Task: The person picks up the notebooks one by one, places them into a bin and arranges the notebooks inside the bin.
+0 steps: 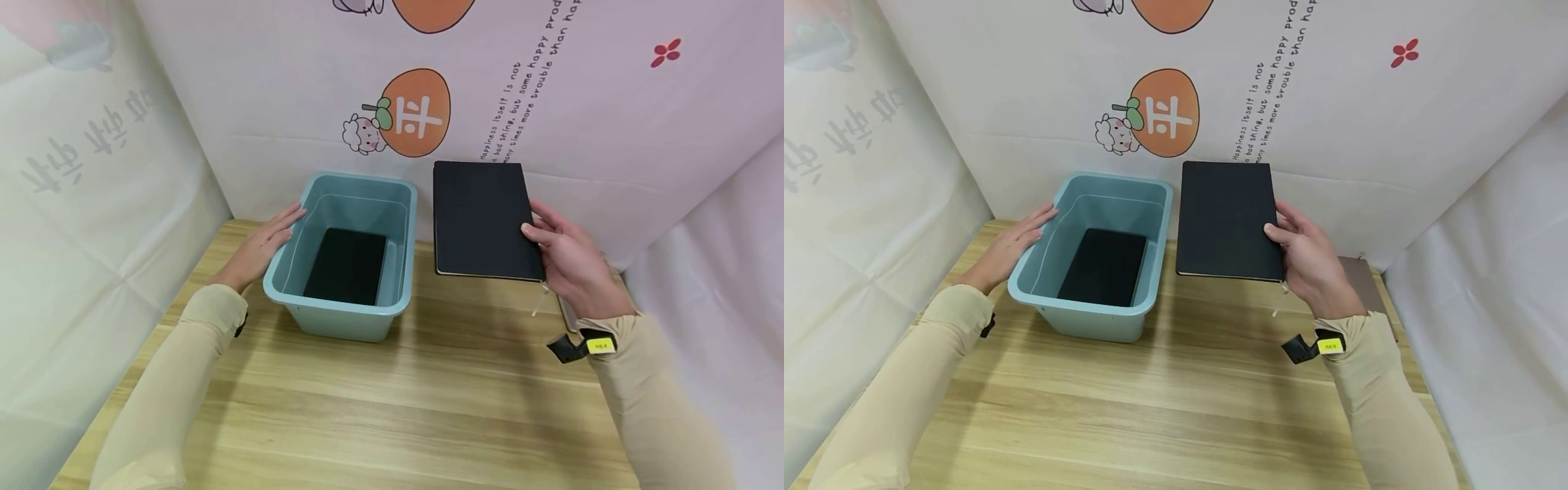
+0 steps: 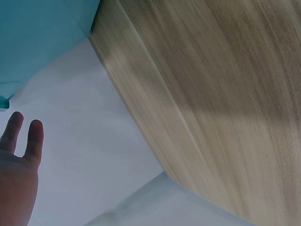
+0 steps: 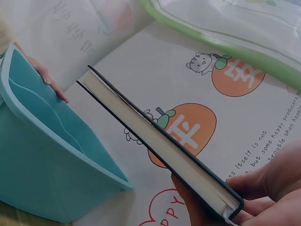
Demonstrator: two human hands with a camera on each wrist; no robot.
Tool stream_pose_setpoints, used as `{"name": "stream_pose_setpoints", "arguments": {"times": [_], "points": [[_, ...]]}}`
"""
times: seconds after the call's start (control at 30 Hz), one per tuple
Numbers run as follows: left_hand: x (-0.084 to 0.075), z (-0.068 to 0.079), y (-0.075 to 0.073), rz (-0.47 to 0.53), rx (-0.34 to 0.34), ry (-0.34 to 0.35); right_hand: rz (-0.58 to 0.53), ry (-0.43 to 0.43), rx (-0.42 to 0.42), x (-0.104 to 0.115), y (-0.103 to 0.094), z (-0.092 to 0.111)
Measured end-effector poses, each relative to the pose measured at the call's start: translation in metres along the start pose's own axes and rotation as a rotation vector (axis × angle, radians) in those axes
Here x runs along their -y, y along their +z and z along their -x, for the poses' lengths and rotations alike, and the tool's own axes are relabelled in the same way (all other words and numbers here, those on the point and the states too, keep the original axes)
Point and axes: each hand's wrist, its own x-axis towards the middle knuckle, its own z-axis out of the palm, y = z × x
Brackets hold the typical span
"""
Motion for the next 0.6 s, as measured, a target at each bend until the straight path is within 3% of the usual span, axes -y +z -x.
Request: {"name": "stream_pose_setpoints", "arguments": {"times": [0.6], "points": [[0.000, -0.002, 0.000, -0.001, 0.004, 0.001, 0.036, 0.042, -0.040, 0.013, 0.036, -0.023]]}}
